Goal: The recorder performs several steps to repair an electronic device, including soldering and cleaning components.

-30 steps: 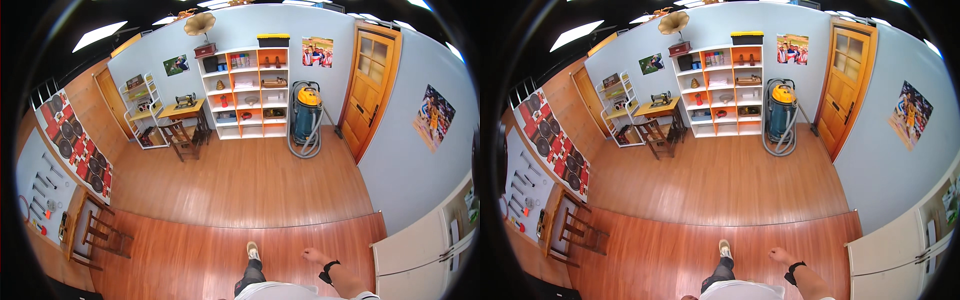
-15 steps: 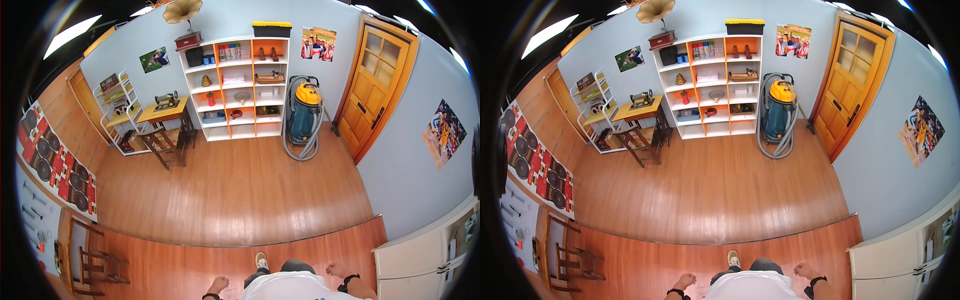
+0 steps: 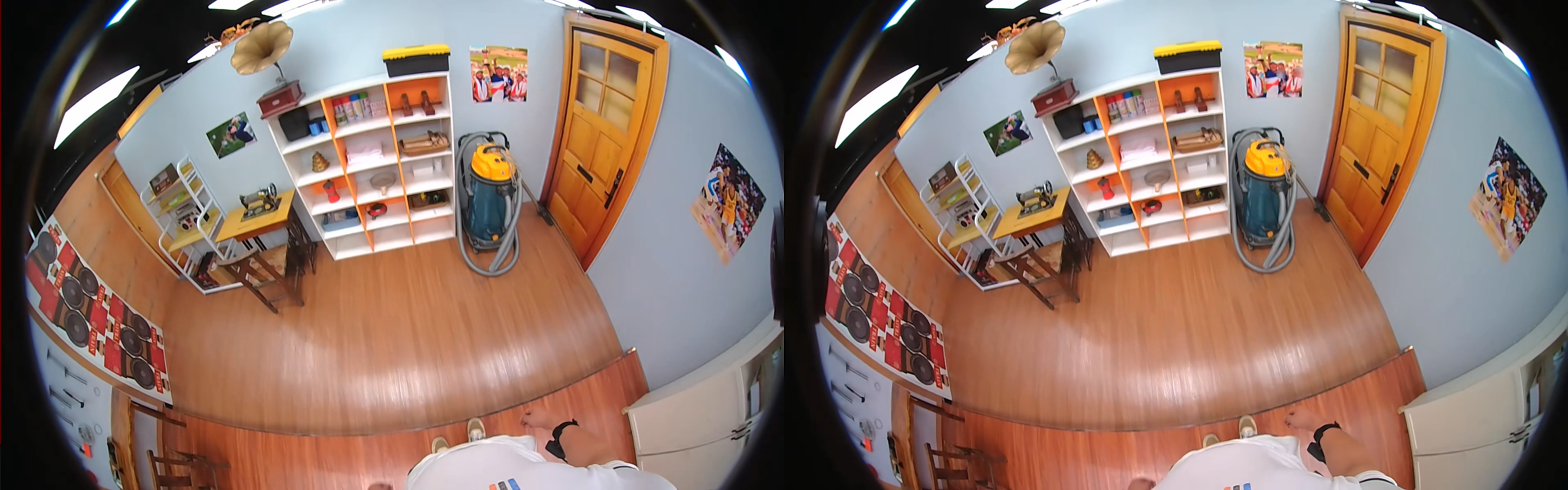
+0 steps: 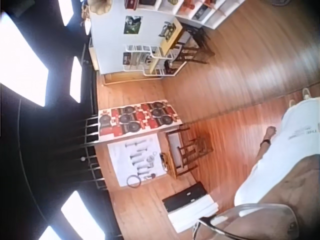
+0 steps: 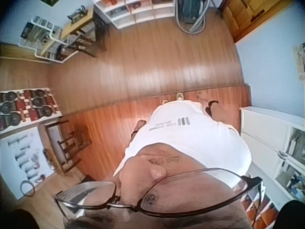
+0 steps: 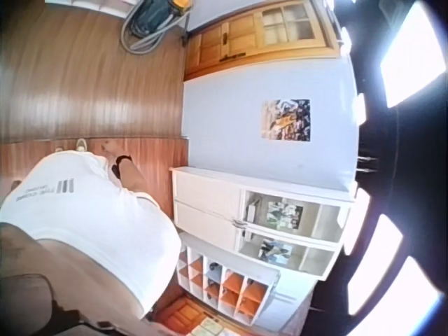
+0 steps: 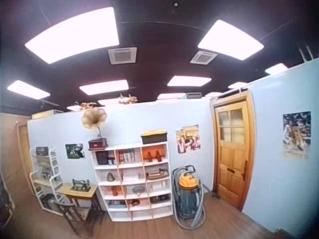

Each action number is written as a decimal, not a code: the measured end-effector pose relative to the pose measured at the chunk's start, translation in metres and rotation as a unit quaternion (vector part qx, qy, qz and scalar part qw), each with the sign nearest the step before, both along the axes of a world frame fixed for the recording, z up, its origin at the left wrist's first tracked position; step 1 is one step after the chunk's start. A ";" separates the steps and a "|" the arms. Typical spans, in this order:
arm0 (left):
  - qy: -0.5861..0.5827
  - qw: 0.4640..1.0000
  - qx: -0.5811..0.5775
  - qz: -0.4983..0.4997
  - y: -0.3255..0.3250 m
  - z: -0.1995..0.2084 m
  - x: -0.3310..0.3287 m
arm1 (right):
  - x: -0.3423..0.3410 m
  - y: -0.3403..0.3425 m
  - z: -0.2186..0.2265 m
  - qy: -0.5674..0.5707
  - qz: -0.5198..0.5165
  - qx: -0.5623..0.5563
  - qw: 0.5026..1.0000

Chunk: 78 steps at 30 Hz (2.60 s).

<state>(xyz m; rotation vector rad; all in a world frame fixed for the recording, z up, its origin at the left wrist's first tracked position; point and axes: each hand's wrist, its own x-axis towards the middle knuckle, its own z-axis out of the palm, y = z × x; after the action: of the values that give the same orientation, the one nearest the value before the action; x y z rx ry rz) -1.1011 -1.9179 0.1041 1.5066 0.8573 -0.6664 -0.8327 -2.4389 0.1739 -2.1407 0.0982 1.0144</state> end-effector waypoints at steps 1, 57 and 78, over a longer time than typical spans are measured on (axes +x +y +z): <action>-0.007 1.000 0.023 -0.021 -0.003 0.004 -0.005 | 0.011 0.001 0.001 0.003 0.010 -0.006 1.000; 0.199 0.960 0.068 0.185 -0.148 0.048 -0.154 | 0.180 0.135 -0.098 -0.199 0.680 0.038 0.705; 0.036 0.810 0.224 0.541 -0.075 -0.006 -0.290 | 0.000 0.561 0.005 -0.063 0.726 -0.084 0.680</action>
<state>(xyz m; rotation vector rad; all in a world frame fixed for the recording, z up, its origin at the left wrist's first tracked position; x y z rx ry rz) -1.3911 -1.9925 0.0981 1.0975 1.7962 0.3682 -0.8329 -1.8781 0.1789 -2.1928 -1.9208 1.6336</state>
